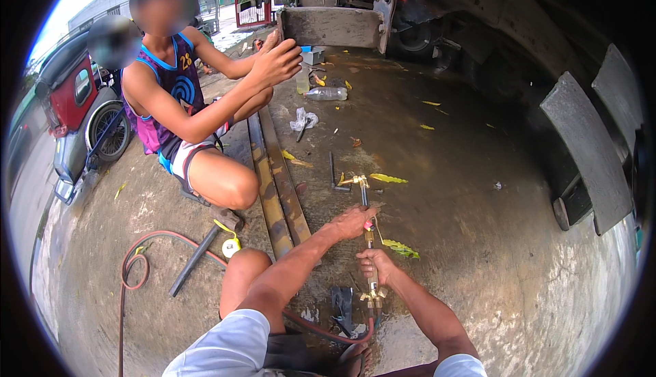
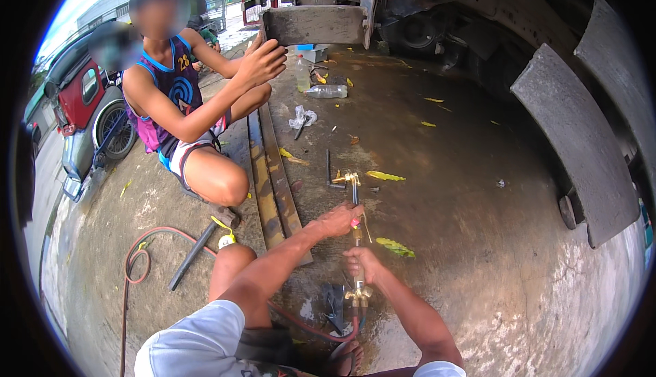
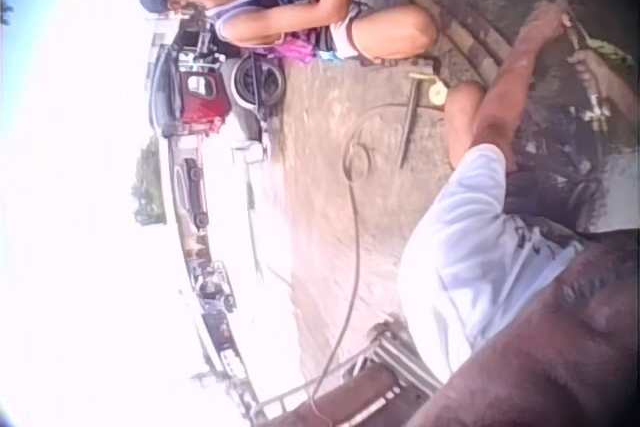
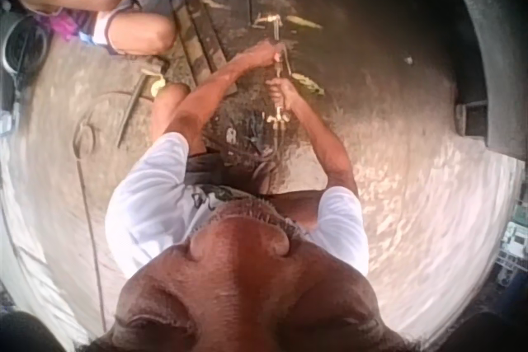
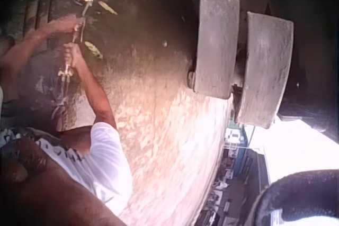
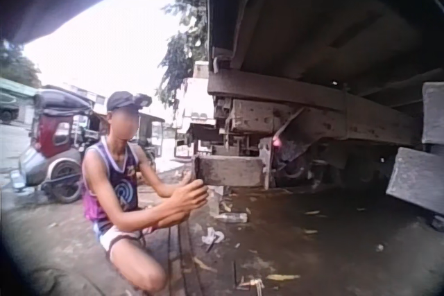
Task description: The person positions a long metal beam under a truck chassis with assistance from another worker, then marks the beam with a pencil. The person handles the beam and pencil directly without using other tools.
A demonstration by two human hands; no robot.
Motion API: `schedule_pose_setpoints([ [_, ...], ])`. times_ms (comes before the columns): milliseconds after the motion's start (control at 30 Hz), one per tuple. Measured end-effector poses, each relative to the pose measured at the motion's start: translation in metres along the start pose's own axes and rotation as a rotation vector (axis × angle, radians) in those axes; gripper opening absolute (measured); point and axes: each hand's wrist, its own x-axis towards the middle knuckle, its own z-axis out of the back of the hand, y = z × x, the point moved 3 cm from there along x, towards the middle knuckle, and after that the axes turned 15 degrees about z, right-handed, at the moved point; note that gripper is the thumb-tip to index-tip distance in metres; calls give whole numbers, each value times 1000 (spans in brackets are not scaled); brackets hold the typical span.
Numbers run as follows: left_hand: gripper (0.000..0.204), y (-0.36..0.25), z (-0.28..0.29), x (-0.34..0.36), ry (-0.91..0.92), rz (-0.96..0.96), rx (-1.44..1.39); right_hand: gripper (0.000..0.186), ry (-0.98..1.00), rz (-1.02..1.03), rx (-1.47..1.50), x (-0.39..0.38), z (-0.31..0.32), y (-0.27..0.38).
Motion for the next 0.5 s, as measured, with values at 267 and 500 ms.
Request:
schedule_pose_setpoints([
  [267, 44, -53, 9, -22, 52, 49, 303, 28, -171, 31, -64, 34, 47, -14],
  [500, 47, -101, 74, -159, 319, -406, 164, 35, -209, 110, -136, 44, 78, -25],
])
